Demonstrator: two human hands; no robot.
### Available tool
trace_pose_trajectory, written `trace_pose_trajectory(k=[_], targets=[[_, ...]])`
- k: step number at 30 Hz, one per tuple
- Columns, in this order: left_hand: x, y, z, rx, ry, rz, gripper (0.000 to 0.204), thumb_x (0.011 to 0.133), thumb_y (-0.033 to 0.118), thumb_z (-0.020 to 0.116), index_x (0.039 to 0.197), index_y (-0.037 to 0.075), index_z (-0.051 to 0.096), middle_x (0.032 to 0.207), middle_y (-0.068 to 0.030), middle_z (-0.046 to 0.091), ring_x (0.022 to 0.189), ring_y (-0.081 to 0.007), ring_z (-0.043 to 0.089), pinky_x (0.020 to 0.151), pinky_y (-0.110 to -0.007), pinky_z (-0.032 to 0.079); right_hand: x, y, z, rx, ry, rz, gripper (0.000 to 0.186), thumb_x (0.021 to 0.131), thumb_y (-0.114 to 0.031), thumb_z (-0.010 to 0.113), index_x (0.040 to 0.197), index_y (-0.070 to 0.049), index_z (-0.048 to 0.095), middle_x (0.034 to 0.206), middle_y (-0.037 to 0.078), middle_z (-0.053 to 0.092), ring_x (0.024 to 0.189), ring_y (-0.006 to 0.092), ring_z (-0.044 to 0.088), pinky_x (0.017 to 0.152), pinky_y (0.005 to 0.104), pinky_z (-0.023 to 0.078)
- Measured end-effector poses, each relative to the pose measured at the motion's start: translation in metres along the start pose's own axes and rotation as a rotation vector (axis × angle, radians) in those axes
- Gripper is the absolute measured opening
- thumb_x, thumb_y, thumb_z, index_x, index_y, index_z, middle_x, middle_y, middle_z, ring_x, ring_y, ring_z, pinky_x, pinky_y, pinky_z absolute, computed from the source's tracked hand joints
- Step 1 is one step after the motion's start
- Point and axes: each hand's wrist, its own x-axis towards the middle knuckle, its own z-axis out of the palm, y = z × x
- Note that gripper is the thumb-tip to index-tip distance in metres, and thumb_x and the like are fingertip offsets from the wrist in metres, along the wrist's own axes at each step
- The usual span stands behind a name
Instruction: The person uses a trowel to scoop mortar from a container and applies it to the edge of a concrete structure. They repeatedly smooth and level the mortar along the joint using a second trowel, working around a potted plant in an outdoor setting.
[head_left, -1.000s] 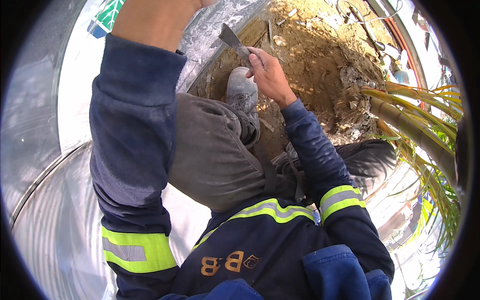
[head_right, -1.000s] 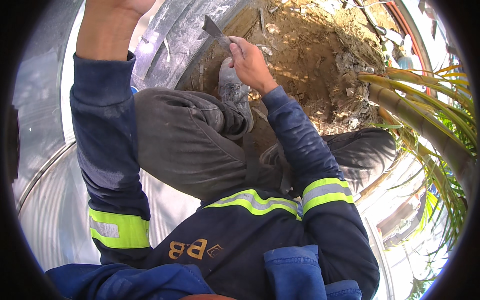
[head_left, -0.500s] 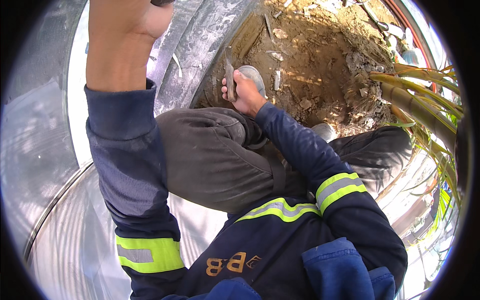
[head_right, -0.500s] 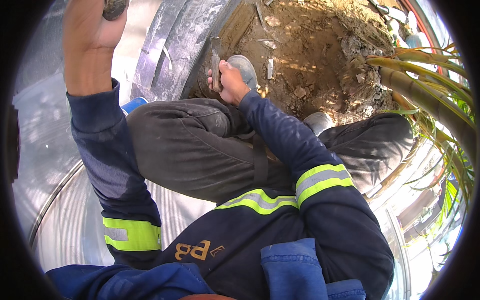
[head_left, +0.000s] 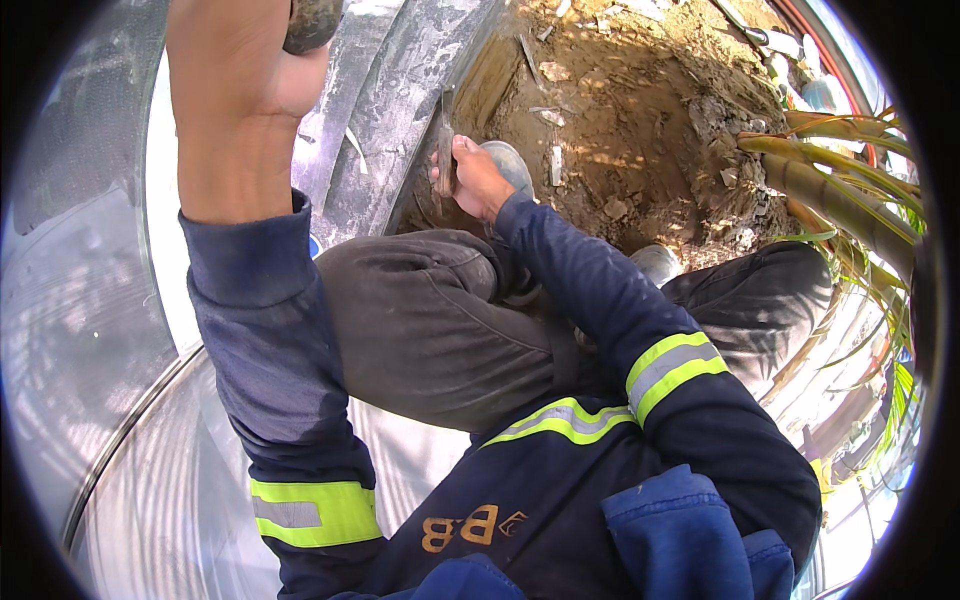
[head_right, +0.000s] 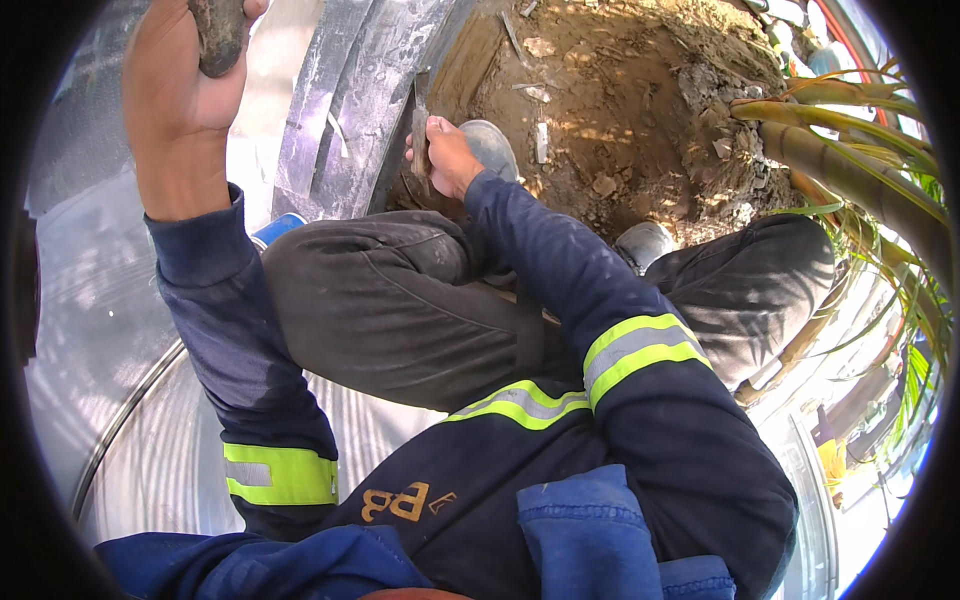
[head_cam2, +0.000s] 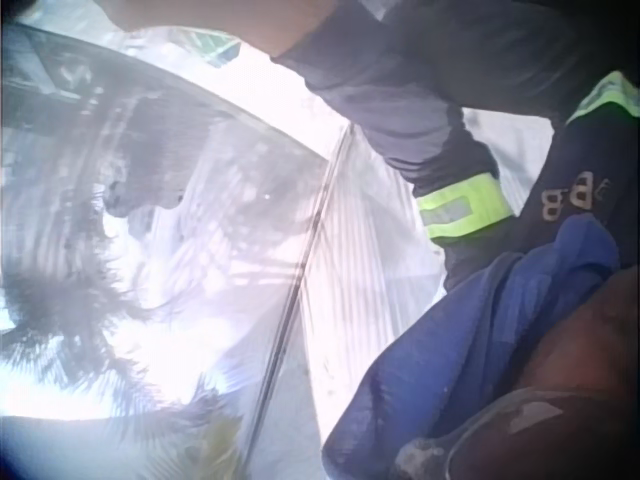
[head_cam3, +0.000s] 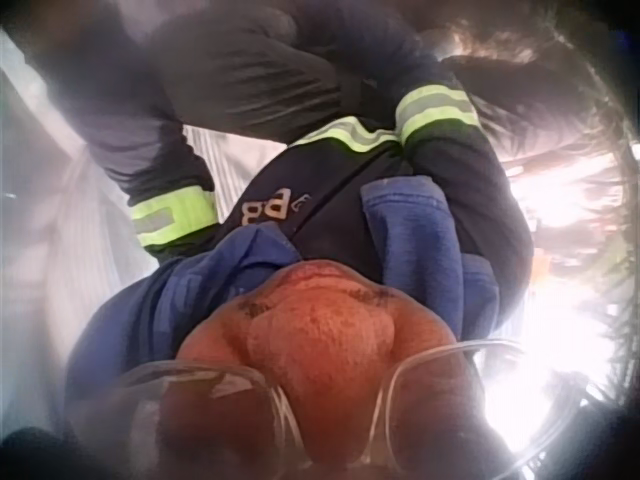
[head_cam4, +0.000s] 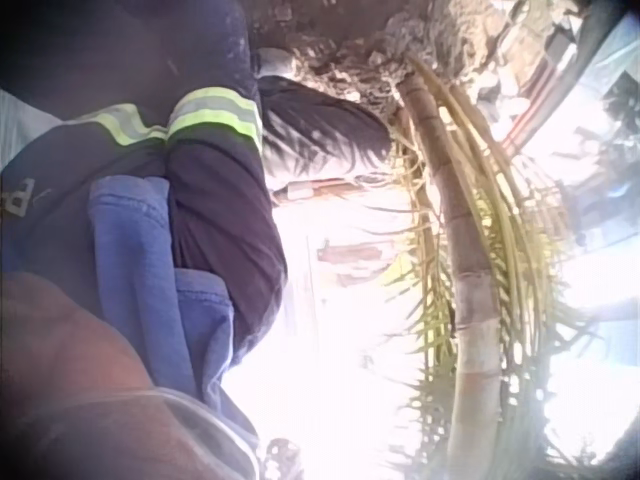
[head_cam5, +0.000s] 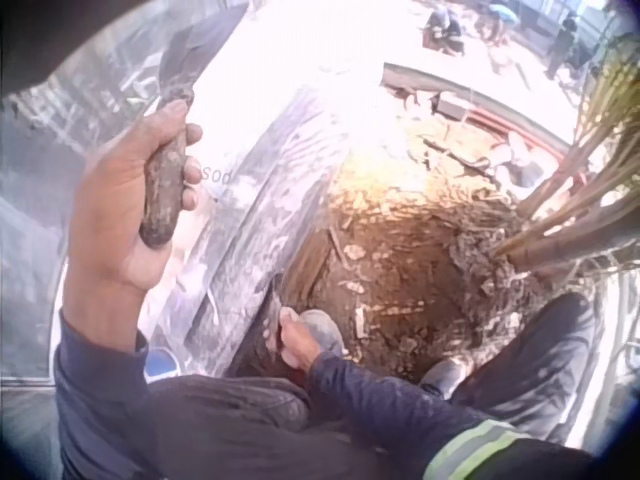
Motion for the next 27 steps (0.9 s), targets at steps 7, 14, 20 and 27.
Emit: trace_pose_trajectory(k=[7,14,20,27], targets=[[0.002,-0.004,0.006,0.044,0.008,0.055,0.031,0.094,0.021,0.074,0.113,-0.001,0.065,0.091,-0.0083,0.067,0.065,-0.0125,0.063,0.051,-0.024,0.051,0.036,-0.062,-0.011,-0.086,0.073,-0.118,0.027,0.114,-0.032,0.036,0.117,-0.009,0.051,0.096,0.007,0.061,0.075,0.0191,0.059,0.068,0.0372,0.055],[0.000,0.002,0.005,-0.008,0.010,0.017,0.028,0.094,0.021,0.075,0.110,-0.001,0.066,0.090,-0.0077,0.067,0.064,-0.0124,0.064,0.050,-0.024,0.051,0.055,-0.138,-0.026,-0.255,0.085,-0.233,0.029,0.114,-0.031,0.037,0.117,-0.006,0.052,0.096,0.006,0.062,0.073,0.0168,0.059,0.066,0.0355,0.054],[0.003,0.000,0.008,-0.013,-0.020,0.006,0.024,0.094,0.021,0.075,0.104,0.001,0.067,0.087,-0.0069,0.067,0.063,-0.0119,0.064,0.050,-0.024,0.051,0.029,-0.146,-0.045,-0.249,0.124,-0.293,0.029,0.114,-0.030,0.038,0.116,-0.006,0.053,0.093,0.006,0.063,0.071,0.0154,0.059,0.066,0.0323,0.053],[0.013,-0.012,0.010,0.107,-0.020,-0.038,0.025,0.096,0.023,0.072,0.105,0.000,0.068,0.084,-0.0047,0.066,0.061,-0.0095,0.062,0.050,-0.023,0.050,-0.049,-0.129,-0.036,-0.367,0.124,-0.499,0.028,0.112,-0.031,0.046,0.113,-0.005,0.056,0.091,0.005,0.065,0.069,0.0104,0.058,0.060,0.0271,0.050]])
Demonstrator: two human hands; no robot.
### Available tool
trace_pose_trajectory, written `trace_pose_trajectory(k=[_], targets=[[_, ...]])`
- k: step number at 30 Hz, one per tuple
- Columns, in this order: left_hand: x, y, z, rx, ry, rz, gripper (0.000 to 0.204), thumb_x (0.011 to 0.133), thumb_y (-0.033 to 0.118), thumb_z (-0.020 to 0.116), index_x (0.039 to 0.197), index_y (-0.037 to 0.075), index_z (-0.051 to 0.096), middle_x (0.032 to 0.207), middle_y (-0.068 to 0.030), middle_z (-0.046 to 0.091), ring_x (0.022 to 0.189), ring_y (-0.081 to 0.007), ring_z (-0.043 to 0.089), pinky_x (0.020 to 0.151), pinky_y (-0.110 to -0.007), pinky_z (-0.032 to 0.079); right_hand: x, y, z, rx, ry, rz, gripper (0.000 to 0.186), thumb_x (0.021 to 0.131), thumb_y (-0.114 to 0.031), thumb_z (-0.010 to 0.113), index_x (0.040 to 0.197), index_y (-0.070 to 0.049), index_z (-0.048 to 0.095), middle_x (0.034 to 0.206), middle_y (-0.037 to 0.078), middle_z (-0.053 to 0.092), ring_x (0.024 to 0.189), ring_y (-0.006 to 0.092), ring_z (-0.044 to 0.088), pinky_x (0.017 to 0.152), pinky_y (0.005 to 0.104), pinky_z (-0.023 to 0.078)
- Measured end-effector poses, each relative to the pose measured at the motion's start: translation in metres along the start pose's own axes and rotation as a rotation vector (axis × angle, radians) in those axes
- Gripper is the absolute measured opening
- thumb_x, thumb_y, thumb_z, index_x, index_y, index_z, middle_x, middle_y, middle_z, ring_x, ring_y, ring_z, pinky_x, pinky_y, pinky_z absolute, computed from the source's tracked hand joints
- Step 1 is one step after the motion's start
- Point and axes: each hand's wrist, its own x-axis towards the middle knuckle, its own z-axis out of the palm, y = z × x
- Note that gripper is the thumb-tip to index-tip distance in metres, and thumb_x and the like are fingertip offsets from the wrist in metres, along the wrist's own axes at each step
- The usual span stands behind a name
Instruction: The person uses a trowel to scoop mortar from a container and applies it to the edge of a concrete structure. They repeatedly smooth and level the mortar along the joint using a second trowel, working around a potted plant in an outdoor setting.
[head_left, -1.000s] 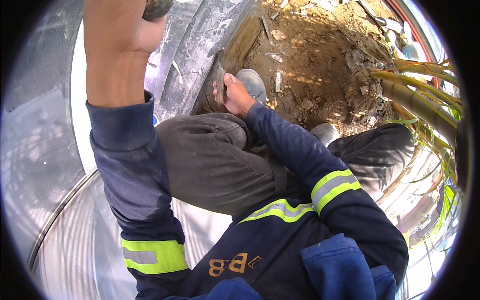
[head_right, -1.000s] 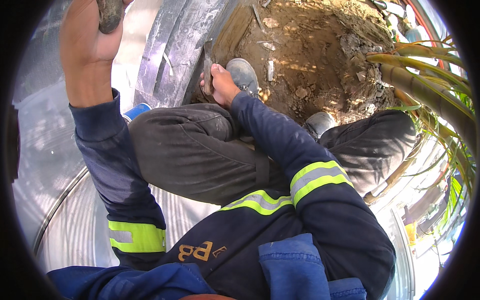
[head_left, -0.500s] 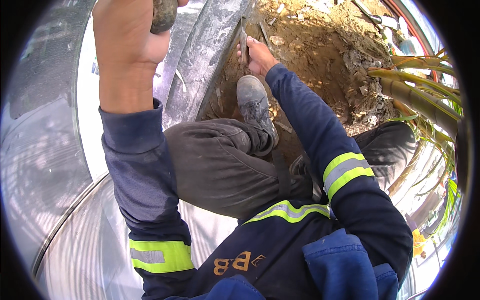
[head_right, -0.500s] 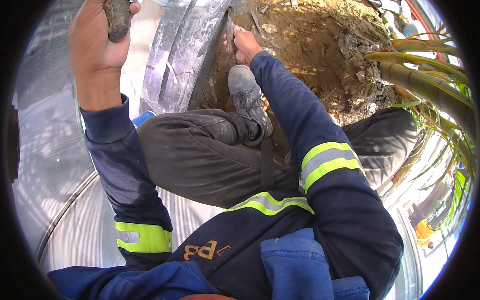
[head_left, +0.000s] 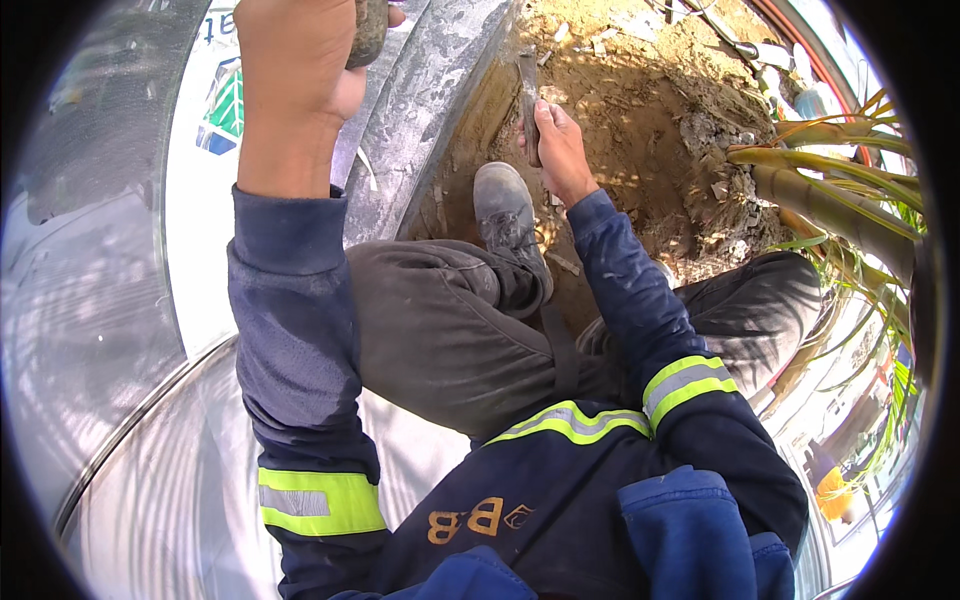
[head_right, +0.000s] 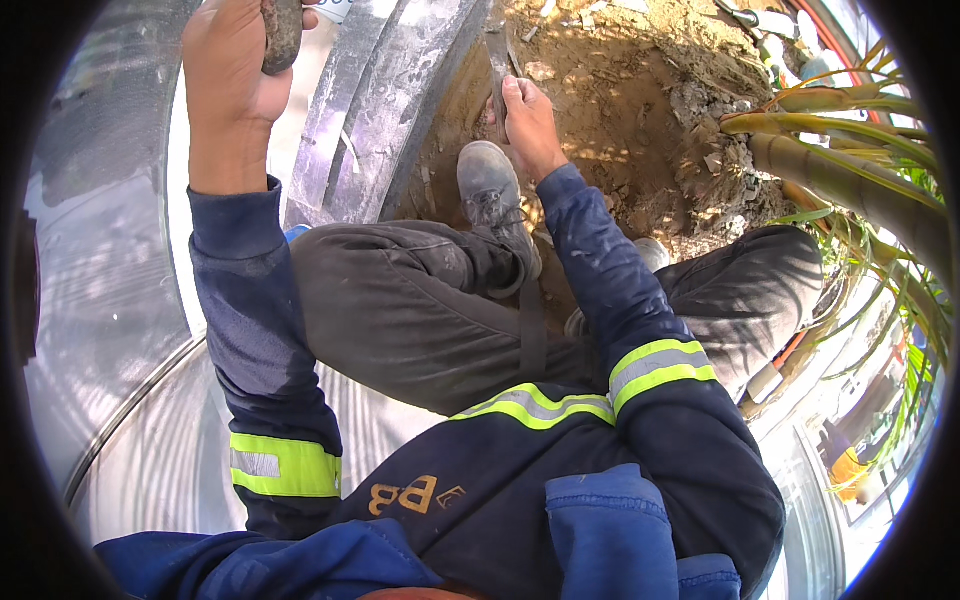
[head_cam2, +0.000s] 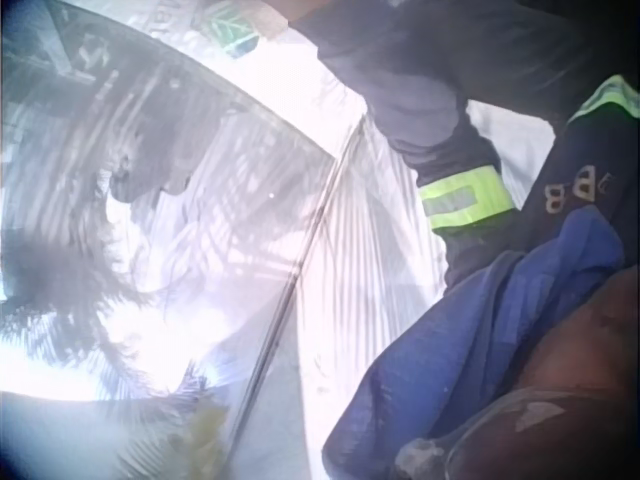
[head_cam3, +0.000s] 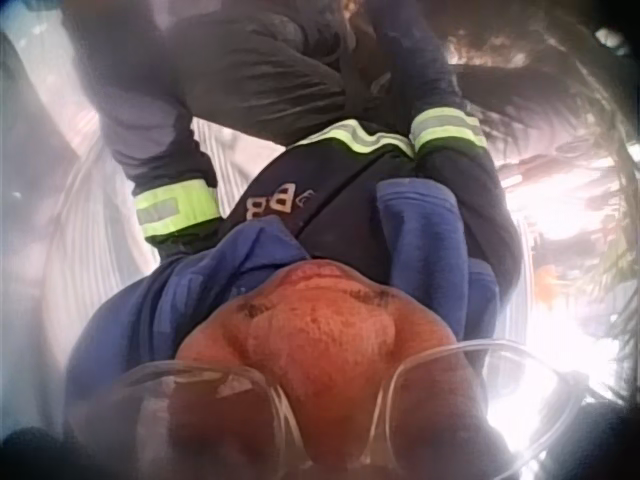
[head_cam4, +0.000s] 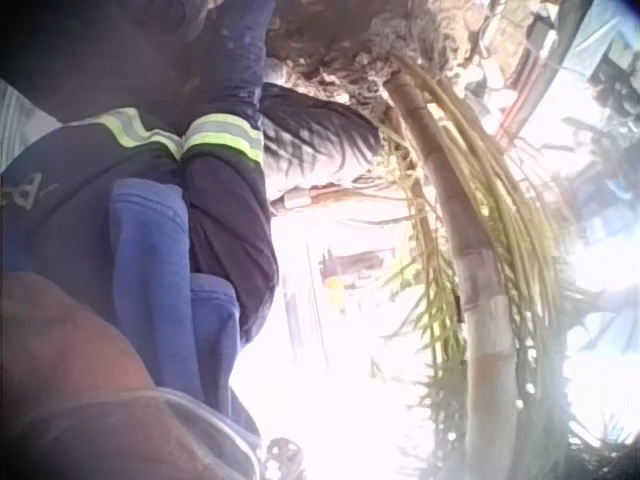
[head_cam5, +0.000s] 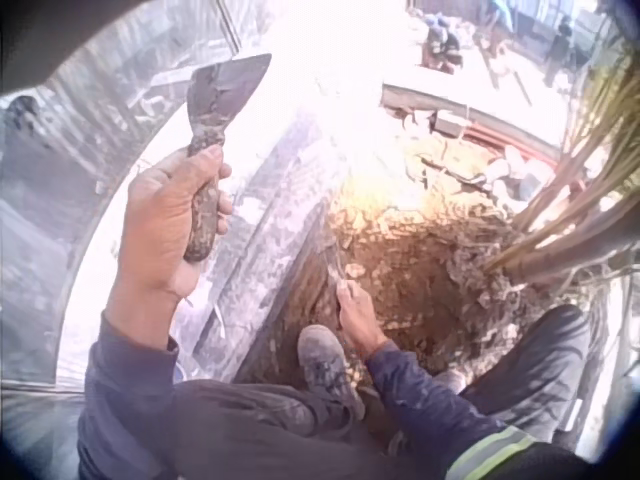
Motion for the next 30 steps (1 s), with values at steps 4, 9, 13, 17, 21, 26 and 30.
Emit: trace_pose_trajectory(k=[4,9,13,17,21,26,30], targets=[[-0.003,0.011,-0.008,0.111,-0.179,-0.083,0.033,0.095,0.022,0.073,0.116,-0.002,0.067,0.078,-0.0019,0.064,0.059,-0.0071,0.059,0.052,-0.022,0.046,-0.005,-0.109,-0.006,-0.224,0.013,-0.257,0.033,0.109,-0.031,0.056,0.119,0.000,0.054,0.089,0.007,0.065,0.066,0.0081,0.061,0.054,0.0228,0.046],[0.004,-0.011,-0.008,0.260,-0.239,-0.118,0.062,0.091,0.021,0.077,0.134,-0.018,0.056,0.080,-0.0057,0.068,0.060,-0.0077,0.058,0.053,-0.023,0.046,-0.032,-0.241,-0.029,-0.584,-0.026,-0.693,0.036,0.106,-0.025,0.061,0.127,0.002,0.048,0.097,0.008,0.067,0.071,0.0080,0.060,0.059,0.0245,0.048],[0.004,-0.011,0.001,0.342,-0.329,0.013,0.054,0.089,0.021,0.078,0.126,-0.016,0.064,0.076,-0.0044,0.066,0.058,-0.0071,0.057,0.052,-0.025,0.045,-0.045,-0.330,-0.058,-0.942,-0.041,-0.943,0.040,0.106,-0.028,0.061,0.133,0.001,0.056,0.103,0.012,0.070,0.082,0.0148,0.062,0.073,0.0310,0.053],[-0.010,0.002,0.003,0.414,-0.448,0.142,0.057,0.089,0.023,0.078,0.131,-0.013,0.062,0.068,0.0002,0.061,0.057,-0.0058,0.053,0.053,-0.024,0.043,-0.075,-0.385,-0.048,-1.232,-0.202,-1.232,0.042,0.102,-0.018,0.063,0.141,-0.004,0.057,0.113,0.016,0.068,0.093,0.0236,0.067,0.082,0.0362,0.055],[-0.019,0.005,0.005,0.387,-0.536,0.160,0.055,0.090,0.025,0.079,0.129,-0.012,0.064,0.075,-0.0013,0.063,0.058,-0.0066,0.054,0.053,-0.025,0.044,-0.099,-0.395,-0.040,-1.281,-0.295,-1.272,0.047,0.097,-0.007,0.067,0.144,-0.008,0.058,0.116,0.015,0.066,0.097,0.0258,0.067,0.086,0.0366,0.053],[-0.030,0.008,0.006,0.346,-0.552,0.258,0.054,0.090,0.026,0.079,0.127,-0.012,0.064,0.093,-0.0079,0.069,0.060,-0.0076,0.057,0.052,-0.025,0.046,-0.102,-0.373,-0.036,-1.314,-0.251,-1.310,0.051,0.094,-0.005,0.069,0.144,-0.011,0.060,0.110,0.013,0.064,0.092,0.0281,0.062,0.083,0.0378,0.052],[-0.033,0.012,0.005,0.288,-0.590,0.228,0.056,0.090,0.026,0.081,0.128,-0.012,0.064,0.104,-0.0120,0.071,0.060,-0.0079,0.058,0.052,-0.025,0.047,-0.099,-0.357,-0.040,-1.323,-0.228,-1.329,0.054,0.090,0.000,0.070,0.142,-0.010,0.061,0.107,0.013,0.062,0.091,0.0291,0.062,0.081,0.0378,0.052]])
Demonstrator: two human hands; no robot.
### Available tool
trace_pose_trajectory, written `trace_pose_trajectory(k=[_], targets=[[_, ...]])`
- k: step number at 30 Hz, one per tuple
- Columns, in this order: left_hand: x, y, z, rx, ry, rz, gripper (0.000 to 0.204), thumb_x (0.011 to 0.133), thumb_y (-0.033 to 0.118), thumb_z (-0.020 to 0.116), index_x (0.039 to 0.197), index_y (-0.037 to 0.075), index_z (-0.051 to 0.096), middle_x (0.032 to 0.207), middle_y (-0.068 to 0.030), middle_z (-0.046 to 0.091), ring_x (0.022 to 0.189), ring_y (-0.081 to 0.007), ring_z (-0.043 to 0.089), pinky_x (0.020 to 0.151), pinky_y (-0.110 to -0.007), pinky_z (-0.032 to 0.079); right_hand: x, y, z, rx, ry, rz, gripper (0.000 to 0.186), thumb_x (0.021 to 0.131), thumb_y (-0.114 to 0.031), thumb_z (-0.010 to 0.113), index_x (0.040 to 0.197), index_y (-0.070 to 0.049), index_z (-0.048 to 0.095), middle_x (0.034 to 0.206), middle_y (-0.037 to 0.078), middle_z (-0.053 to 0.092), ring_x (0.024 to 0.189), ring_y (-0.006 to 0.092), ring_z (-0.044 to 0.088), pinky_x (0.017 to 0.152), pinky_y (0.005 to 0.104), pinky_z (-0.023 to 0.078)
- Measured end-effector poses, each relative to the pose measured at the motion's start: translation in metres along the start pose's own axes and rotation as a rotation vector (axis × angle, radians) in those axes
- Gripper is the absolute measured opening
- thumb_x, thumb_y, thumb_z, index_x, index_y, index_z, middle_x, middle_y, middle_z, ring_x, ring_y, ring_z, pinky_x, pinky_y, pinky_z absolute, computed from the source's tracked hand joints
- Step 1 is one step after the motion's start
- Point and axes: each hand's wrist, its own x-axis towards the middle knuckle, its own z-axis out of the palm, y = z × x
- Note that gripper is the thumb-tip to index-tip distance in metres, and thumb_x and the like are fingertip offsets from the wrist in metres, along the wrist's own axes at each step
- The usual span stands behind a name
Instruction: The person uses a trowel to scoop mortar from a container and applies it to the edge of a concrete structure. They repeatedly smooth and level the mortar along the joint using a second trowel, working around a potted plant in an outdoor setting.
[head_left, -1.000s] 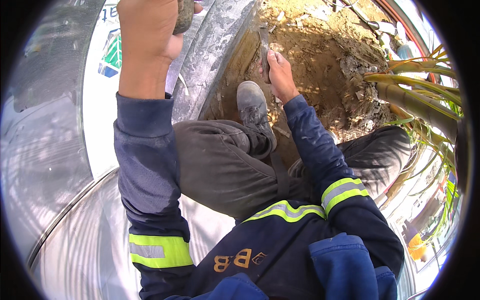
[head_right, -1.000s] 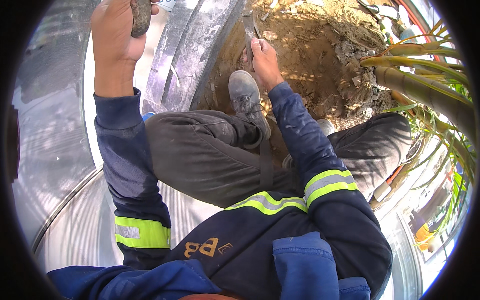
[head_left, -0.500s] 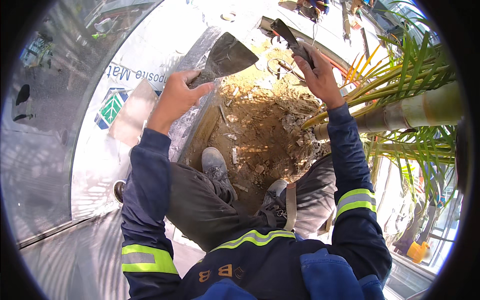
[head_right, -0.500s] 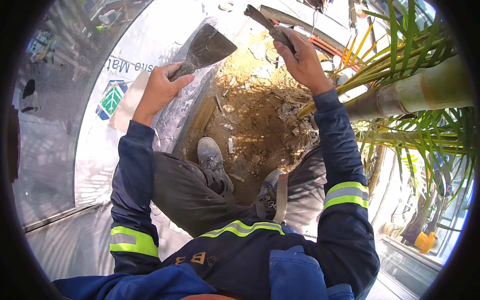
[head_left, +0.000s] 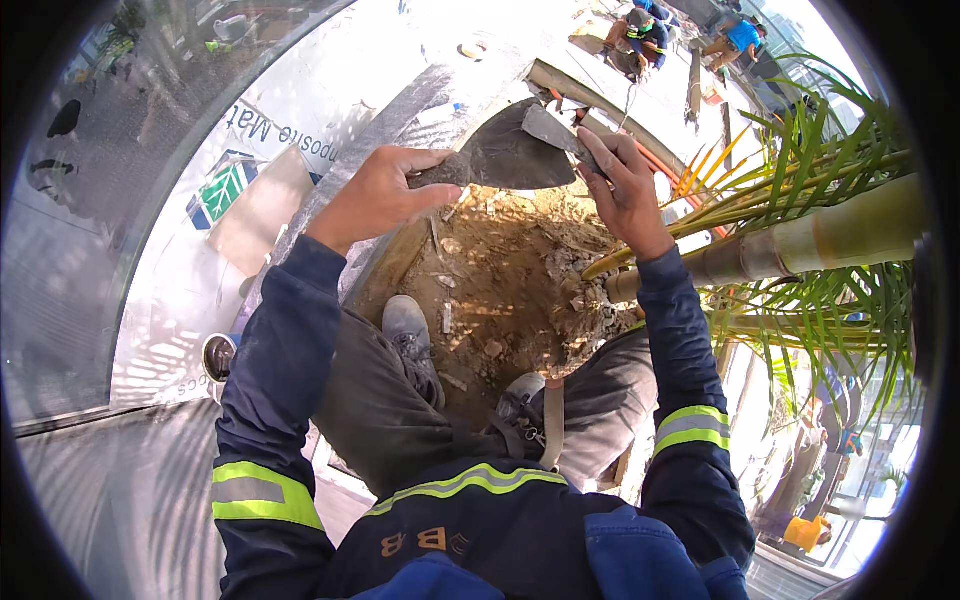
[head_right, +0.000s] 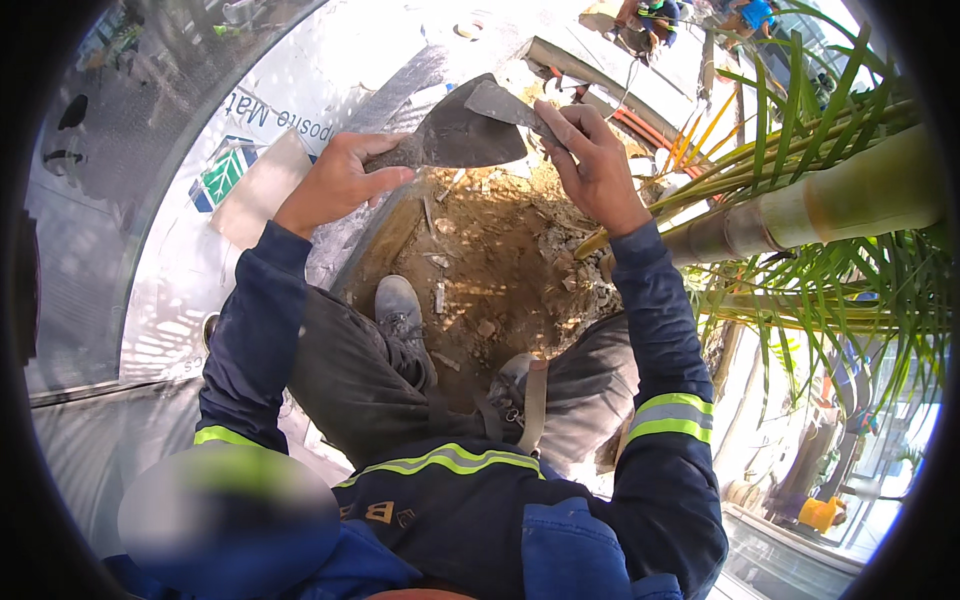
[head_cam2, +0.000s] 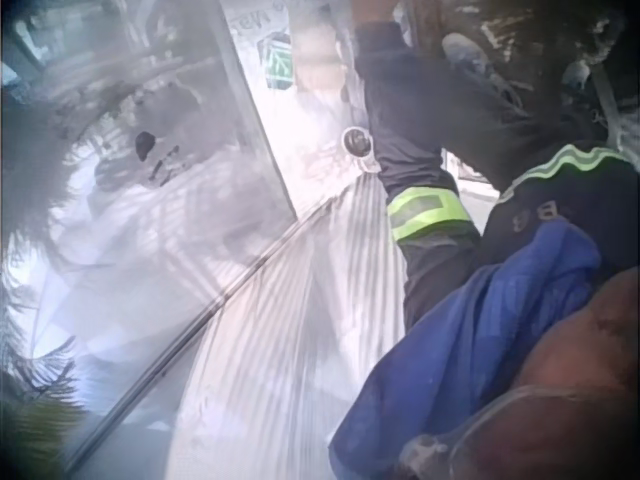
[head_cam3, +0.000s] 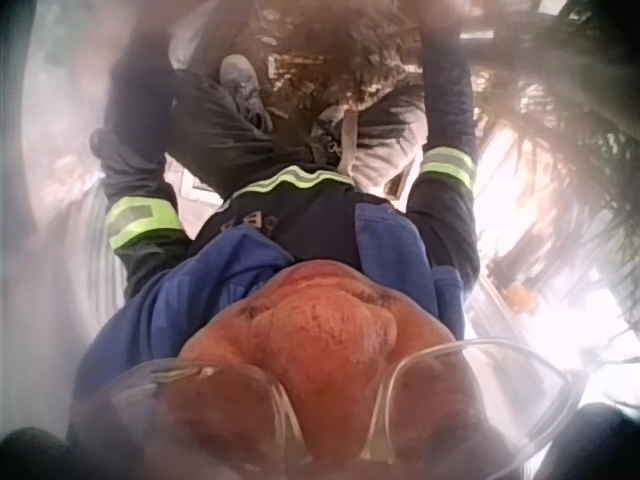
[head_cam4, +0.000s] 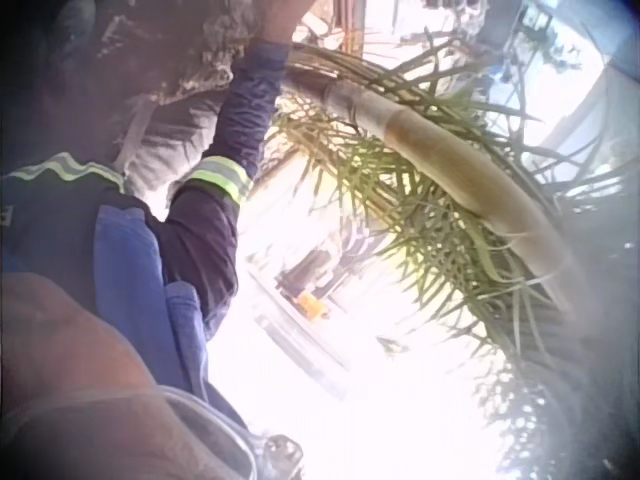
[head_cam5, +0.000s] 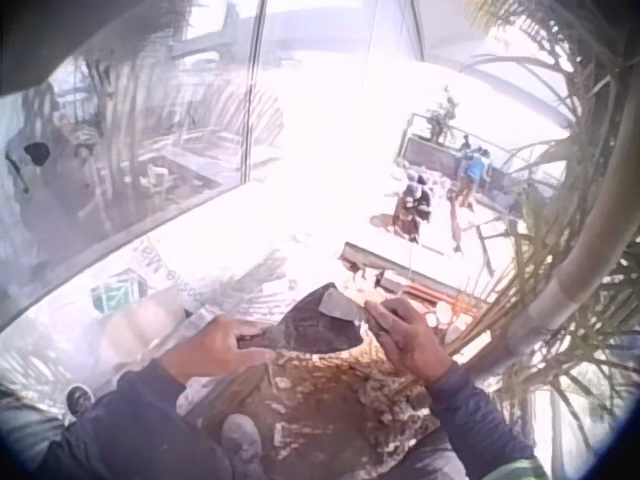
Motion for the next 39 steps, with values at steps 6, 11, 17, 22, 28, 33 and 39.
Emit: trace_pose_trajectory(k=[6,11,17,22,28,33,39], targets=[[-0.010,0.016,0.003,-0.027,0.022,0.000,0.054,0.091,0.023,0.080,0.129,-0.010,0.065,0.100,-0.0092,0.071,0.060,-0.0069,0.057,0.052,-0.024,0.046,-0.012,-0.004,-0.009,-0.012,0.024,-0.003,0.054,0.089,0.005,0.069,0.141,-0.008,0.062,0.107,0.014,0.062,0.088,0.0295,0.064,0.076,0.0382,0.054],[-0.013,0.022,0.000,-0.121,0.089,0.015,0.043,0.095,0.023,0.075,0.125,-0.008,0.067,0.088,-0.0043,0.067,0.058,-0.0067,0.057,0.053,-0.024,0.045,-0.035,0.005,-0.017,-0.148,-0.180,0.053,0.052,0.091,0.001,0.069,0.141,-0.009,0.062,0.104,0.014,0.061,0.085,0.0292,0.064,0.074,0.0380,0.053],[-0.003,0.031,0.019,-0.085,0.089,0.007,0.044,0.103,0.034,0.064,0.113,-0.008,0.068,0.069,0.0002,0.058,0.056,-0.0058,0.055,0.051,-0.024,0.043,-0.045,-0.021,-0.012,0.459,0.267,0.722,0.042,0.107,-0.022,0.059,0.142,0.001,0.057,0.104,0.005,0.062,0.082,0.0115,0.059,0.072,0.0289,0.050],[-0.004,0.044,0.065,-0.361,-0.025,-0.051,0.038,0.110,0.029,0.052,0.088,0.000,0.062,0.075,-0.0027,0.058,0.053,-0.0089,0.054,0.047,-0.026,0.041,0.007,-0.084,0.023,0.865,0.430,0.662,0.045,0.109,-0.025,0.055,0.146,0.000,0.053,0.088,0.000,0.060,0.076,0.0057,0.054,0.063,0.0228,0.046],[0.000,0.044,0.071,-0.479,0.021,-0.108,0.038,0.111,0.031,0.050,0.114,-0.004,0.067,0.077,-0.0015,0.059,0.053,-0.0079,0.053,0.045,-0.025,0.039,-0.031,-0.114,0.058,0.536,0.350,0.528,0.049,0.106,-0.020,0.057,0.147,0.005,0.050,0.102,0.008,0.061,0.090,0.0153,0.057,0.080,0.0290,0.048],[0.004,0.027,0.043,-0.462,0.077,-0.129,0.040,0.111,0.031,0.050,0.122,-0.005,0.065,0.080,-0.0025,0.060,0.051,-0.0080,0.050,0.045,-0.025,0.038,-0.054,-0.110,0.053,1.059,0.554,0.750,0.049,0.109,-0.029,0.054,0.146,0.004,0.052,0.103,0.004,0.059,0.081,0.0102,0.057,0.062,0.0254,0.048],[-0.005,0.043,0.074,-0.328,-0.101,-0.120,0.040,0.110,0.030,0.053,0.087,-0.001,0.062,0.072,-0.0013,0.058,0.049,-0.0066,0.050,0.045,-0.026,0.038,-0.014,-0.076,0.040,1.043,0.552,0.751,0.040,0.111,-0.025,0.051,0.141,0.001,0.056,0.083,-0.002,0.055,0.062,0.0039,0.047,0.050,0.0219,0.038]])
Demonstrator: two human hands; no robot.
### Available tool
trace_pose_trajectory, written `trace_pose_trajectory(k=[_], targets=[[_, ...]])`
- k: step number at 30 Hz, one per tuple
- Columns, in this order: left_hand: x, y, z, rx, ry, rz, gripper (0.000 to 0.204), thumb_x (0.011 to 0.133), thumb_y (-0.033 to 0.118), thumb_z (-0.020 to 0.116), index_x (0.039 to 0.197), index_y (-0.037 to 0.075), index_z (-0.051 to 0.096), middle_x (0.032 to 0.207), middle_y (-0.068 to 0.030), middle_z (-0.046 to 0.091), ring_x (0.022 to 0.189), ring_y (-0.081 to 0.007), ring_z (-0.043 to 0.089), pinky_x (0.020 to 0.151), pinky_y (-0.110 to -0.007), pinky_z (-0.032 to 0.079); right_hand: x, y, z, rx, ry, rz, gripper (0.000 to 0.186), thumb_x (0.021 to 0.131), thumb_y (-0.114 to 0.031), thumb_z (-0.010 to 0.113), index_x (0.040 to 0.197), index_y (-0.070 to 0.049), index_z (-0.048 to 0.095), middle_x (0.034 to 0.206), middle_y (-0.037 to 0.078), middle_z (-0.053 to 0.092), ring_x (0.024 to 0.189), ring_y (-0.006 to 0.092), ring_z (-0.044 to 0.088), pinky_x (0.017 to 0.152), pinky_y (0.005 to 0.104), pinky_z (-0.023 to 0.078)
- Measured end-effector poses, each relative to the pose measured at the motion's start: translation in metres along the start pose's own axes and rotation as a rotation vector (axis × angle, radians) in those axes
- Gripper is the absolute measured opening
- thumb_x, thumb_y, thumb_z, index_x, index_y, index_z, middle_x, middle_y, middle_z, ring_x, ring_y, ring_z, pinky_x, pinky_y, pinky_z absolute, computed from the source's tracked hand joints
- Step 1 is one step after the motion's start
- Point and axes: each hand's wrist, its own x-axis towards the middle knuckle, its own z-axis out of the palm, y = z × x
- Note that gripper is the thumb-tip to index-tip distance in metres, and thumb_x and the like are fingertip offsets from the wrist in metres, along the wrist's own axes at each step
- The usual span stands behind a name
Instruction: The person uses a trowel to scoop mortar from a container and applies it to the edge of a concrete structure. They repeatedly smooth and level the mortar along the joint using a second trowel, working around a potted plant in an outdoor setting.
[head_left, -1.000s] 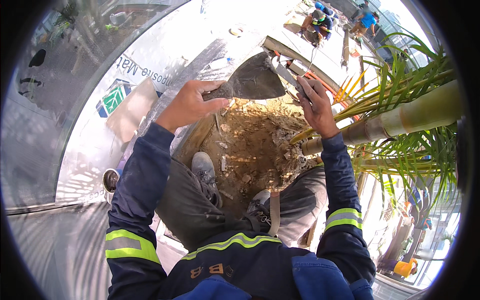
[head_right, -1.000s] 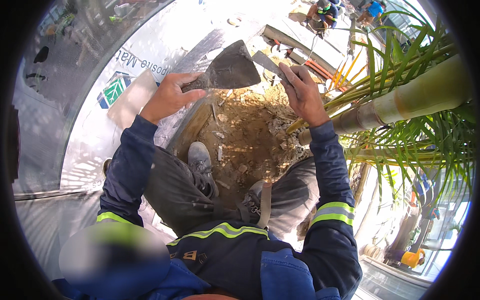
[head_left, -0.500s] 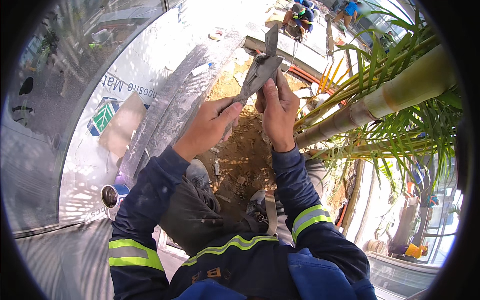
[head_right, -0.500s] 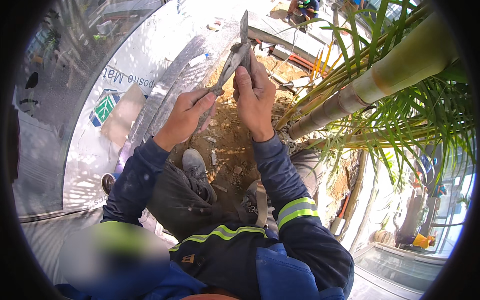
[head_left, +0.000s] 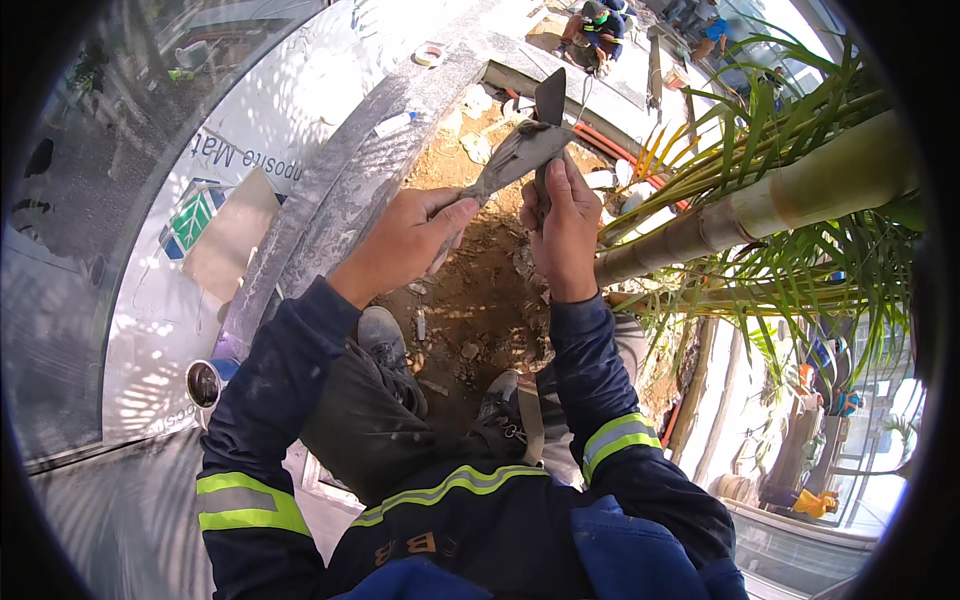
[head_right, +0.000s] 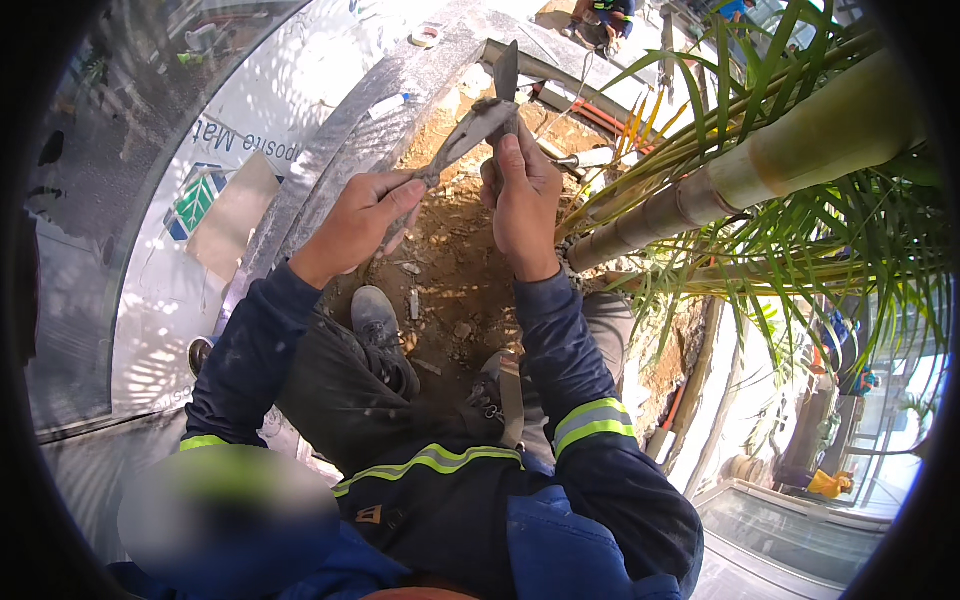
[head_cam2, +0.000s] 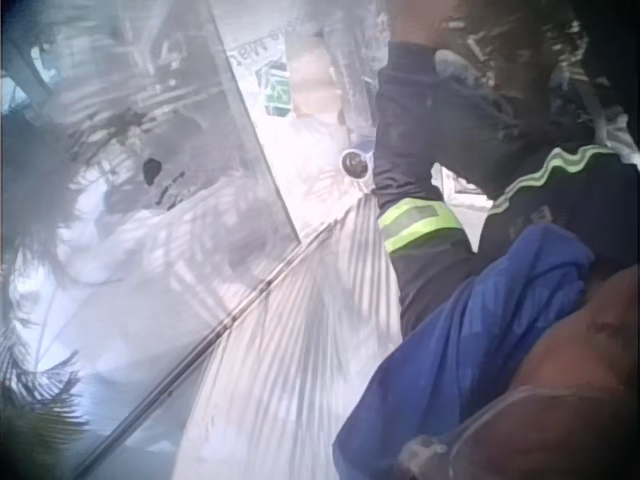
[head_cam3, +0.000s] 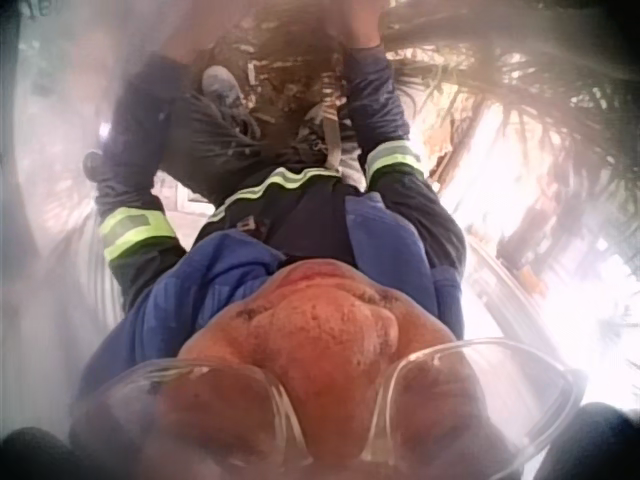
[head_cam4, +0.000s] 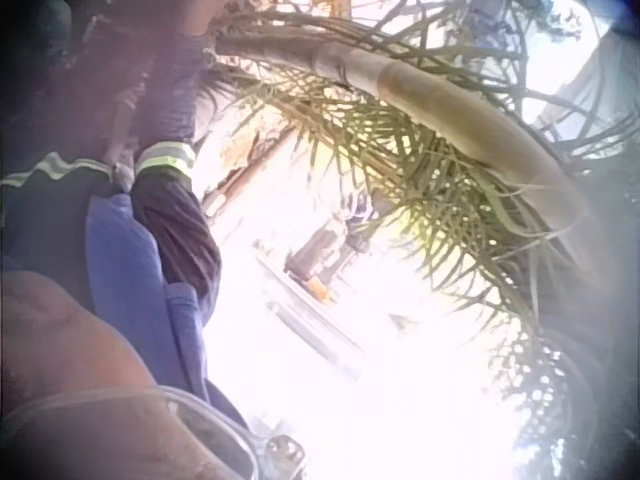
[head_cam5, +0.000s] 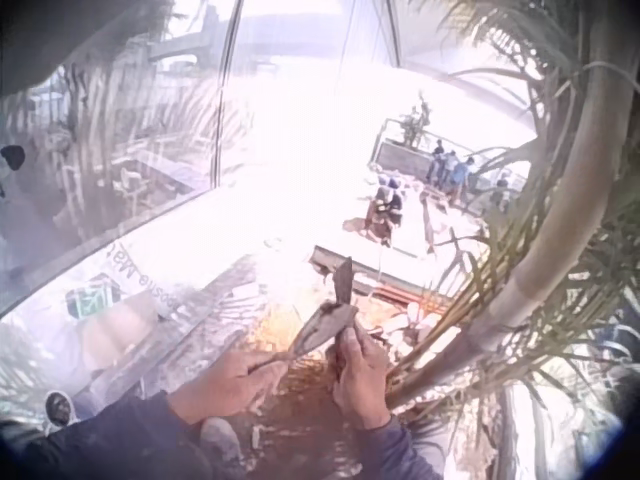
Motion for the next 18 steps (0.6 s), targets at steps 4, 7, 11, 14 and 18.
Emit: trace_pose_trajectory(k=[4,7,11,14,18], targets=[[-0.002,-0.005,0.002,0.042,-0.037,-0.033,0.040,0.107,0.033,0.057,0.088,-0.001,0.064,0.065,0.0008,0.054,0.047,-0.0075,0.051,0.045,-0.028,0.040,-0.032,0.017,0.005,-0.301,-0.003,-0.070,0.039,0.110,-0.022,0.052,0.142,0.000,0.056,0.078,-0.003,0.054,0.061,0.0027,0.046,0.051,0.0214,0.038],[0.012,-0.007,-0.013,0.031,0.053,-0.031,0.041,0.107,0.034,0.056,0.087,0.000,0.065,0.065,0.0004,0.055,0.046,-0.0082,0.050,0.045,-0.029,0.041,-0.056,0.031,-0.010,-0.365,-0.047,-0.047,0.042,0.110,-0.025,0.052,0.143,0.002,0.055,0.078,-0.002,0.054,0.062,0.0042,0.049,0.052,0.0217,0.040],[0.019,-0.020,-0.025,0.030,0.082,0.011,0.043,0.108,0.036,0.055,0.086,0.001,0.064,0.064,-0.0002,0.055,0.046,-0.0081,0.050,0.046,-0.029,0.041,-0.038,0.026,-0.032,-0.099,-0.005,0.008,0.036,0.112,-0.029,0.047,0.125,0.002,0.060,0.105,0.008,0.065,0.068,0.0111,0.058,0.054,0.0258,0.046],[0.012,-0.009,-0.010,-0.030,-0.026,0.015,0.041,0.108,0.034,0.055,0.086,0.001,0.064,0.064,0.0002,0.054,0.047,-0.0075,0.049,0.046,-0.028,0.040,-0.005,0.004,-0.033,0.230,0.103,0.073,0.038,0.113,-0.037,0.040,0.111,-0.004,0.058,0.084,0.006,0.064,0.056,0.0120,0.056,0.048,0.0276,0.047],[0.012,-0.001,0.003,-0.032,-0.213,0.028,0.041,0.109,0.032,0.053,0.085,0.001,0.063,0.066,0.0005,0.055,0.048,-0.0070,0.050,0.046,-0.027,0.040,0.004,0.009,-0.035,0.899,-0.276,0.459,0.044,0.112,-0.049,0.034,0.112,-0.011,0.056,0.073,-0.001,0.053,0.047,0.0100,0.046,0.041,0.0259,0.040]])
